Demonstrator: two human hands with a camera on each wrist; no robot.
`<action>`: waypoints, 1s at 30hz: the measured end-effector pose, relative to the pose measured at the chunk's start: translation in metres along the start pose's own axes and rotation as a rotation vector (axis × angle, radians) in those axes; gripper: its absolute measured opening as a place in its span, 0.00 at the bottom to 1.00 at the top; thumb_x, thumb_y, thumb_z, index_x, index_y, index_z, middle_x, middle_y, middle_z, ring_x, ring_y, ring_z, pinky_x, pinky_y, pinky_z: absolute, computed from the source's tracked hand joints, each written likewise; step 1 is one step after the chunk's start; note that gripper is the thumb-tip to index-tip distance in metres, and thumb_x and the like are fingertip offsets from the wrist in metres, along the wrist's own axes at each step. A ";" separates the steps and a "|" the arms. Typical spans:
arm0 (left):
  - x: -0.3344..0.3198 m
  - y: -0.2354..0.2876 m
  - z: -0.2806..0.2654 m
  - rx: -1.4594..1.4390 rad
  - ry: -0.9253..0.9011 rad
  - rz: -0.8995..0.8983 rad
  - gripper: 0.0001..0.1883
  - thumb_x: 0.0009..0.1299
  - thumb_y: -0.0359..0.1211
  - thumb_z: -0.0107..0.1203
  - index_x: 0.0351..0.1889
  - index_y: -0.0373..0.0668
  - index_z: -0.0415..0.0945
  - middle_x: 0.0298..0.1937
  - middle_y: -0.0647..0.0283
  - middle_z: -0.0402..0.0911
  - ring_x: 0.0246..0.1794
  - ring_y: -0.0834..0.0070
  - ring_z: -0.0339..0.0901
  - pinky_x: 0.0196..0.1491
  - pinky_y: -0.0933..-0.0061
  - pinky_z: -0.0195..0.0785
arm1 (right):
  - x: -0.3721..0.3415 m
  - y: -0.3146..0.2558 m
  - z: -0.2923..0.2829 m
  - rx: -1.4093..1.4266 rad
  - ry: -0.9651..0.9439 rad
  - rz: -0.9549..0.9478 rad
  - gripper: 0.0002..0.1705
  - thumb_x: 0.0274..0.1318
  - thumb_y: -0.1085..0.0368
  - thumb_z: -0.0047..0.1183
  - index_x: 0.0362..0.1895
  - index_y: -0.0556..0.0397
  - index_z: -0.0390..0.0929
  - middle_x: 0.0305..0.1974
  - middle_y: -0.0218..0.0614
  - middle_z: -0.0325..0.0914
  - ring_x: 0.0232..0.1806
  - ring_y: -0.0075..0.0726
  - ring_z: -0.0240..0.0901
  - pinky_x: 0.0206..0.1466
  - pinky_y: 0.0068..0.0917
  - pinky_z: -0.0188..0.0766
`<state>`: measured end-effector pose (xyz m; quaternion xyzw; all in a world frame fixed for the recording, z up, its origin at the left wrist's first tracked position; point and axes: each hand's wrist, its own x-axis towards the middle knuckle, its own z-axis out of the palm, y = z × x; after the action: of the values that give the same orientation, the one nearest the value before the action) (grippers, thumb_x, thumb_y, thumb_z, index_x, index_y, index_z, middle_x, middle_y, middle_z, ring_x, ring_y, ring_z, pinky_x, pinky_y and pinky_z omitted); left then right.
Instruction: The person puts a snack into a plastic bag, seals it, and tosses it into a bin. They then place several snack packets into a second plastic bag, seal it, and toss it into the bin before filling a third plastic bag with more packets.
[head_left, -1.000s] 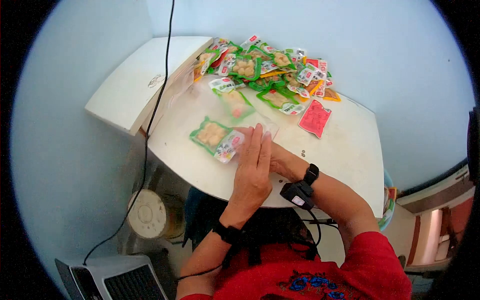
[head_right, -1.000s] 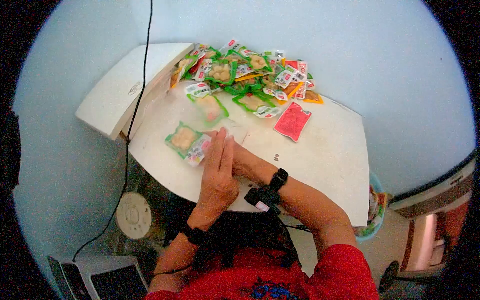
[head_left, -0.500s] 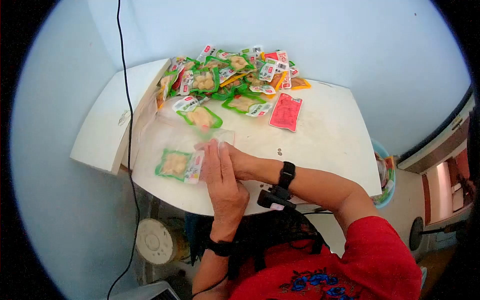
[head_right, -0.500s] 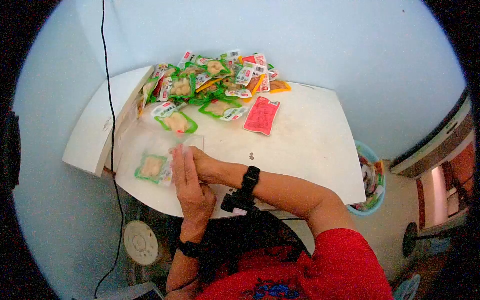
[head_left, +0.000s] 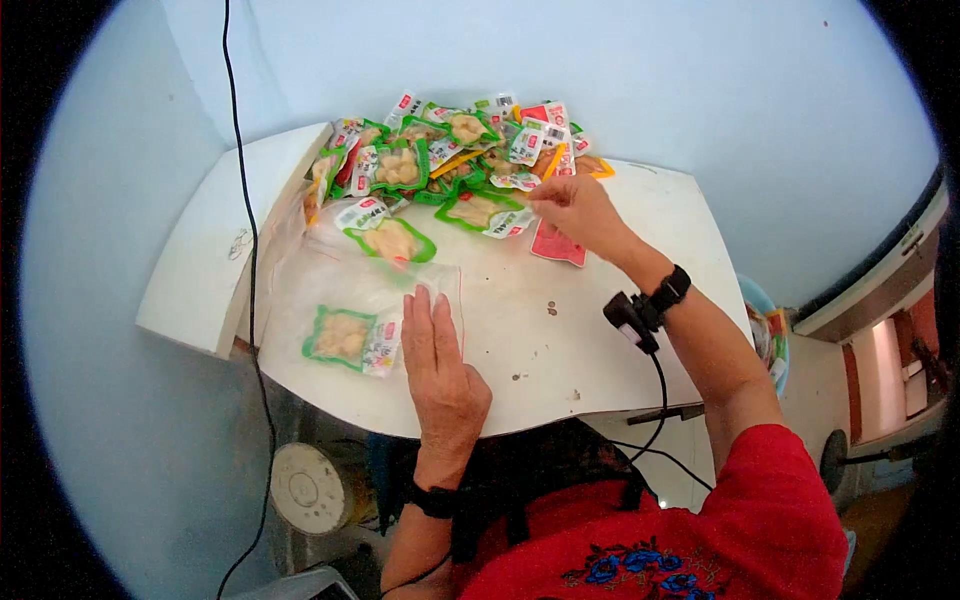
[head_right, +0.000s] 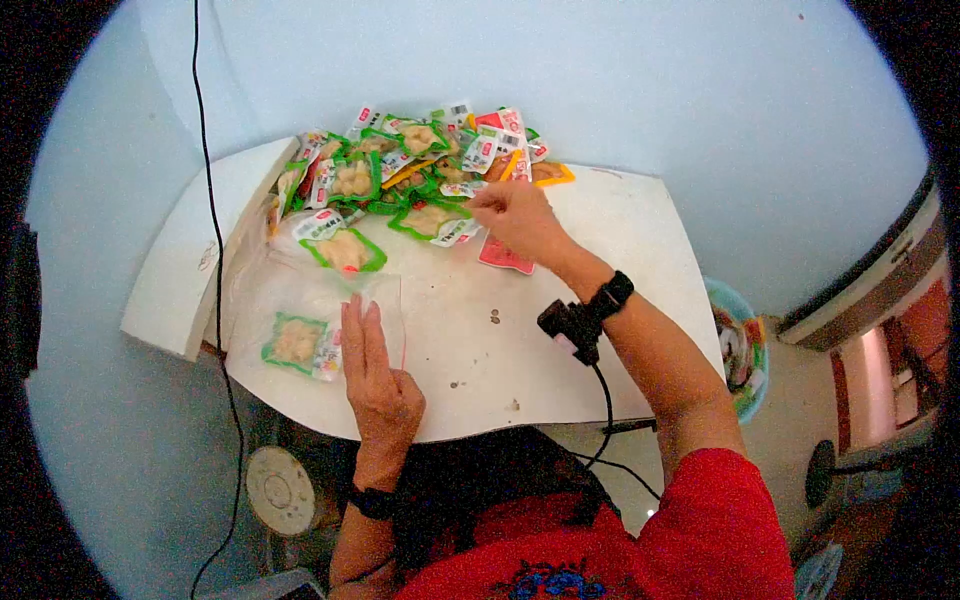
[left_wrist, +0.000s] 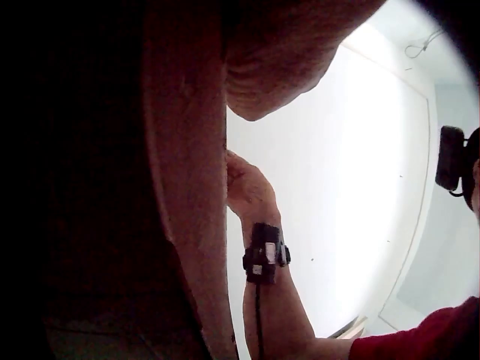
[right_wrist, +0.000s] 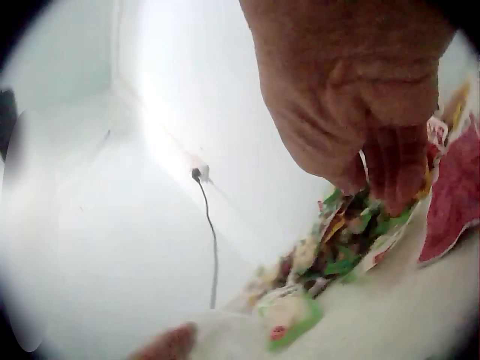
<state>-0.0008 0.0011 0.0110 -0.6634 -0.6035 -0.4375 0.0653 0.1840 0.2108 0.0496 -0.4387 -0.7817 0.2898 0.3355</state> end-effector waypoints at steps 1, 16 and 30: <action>0.000 -0.001 0.000 -0.004 0.006 0.003 0.39 0.49 0.14 0.39 0.67 0.29 0.58 0.72 0.40 0.56 0.74 0.43 0.51 0.73 0.50 0.45 | 0.007 0.007 0.001 -0.120 0.090 -0.064 0.14 0.53 0.63 0.59 0.40 0.60 0.82 0.34 0.43 0.82 0.32 0.37 0.80 0.36 0.33 0.74; 0.001 -0.005 0.003 0.019 0.037 0.035 0.39 0.49 0.14 0.40 0.66 0.29 0.60 0.71 0.42 0.58 0.73 0.45 0.53 0.73 0.49 0.47 | 0.069 0.034 0.038 -0.944 0.375 -0.521 0.07 0.48 0.68 0.52 0.28 0.54 0.83 0.34 0.40 0.79 0.40 0.46 0.76 0.40 0.41 0.75; 0.001 -0.004 0.004 -0.026 0.072 -0.013 0.38 0.51 0.14 0.40 0.67 0.28 0.59 0.72 0.42 0.56 0.74 0.44 0.52 0.73 0.49 0.46 | -0.074 -0.061 -0.020 0.796 -0.222 0.383 0.11 0.63 0.64 0.54 0.41 0.60 0.81 0.33 0.36 0.84 0.31 0.27 0.81 0.35 0.27 0.79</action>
<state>-0.0025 0.0051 0.0070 -0.6441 -0.5994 -0.4692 0.0754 0.1982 0.1217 0.0869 -0.3784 -0.5454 0.6698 0.3326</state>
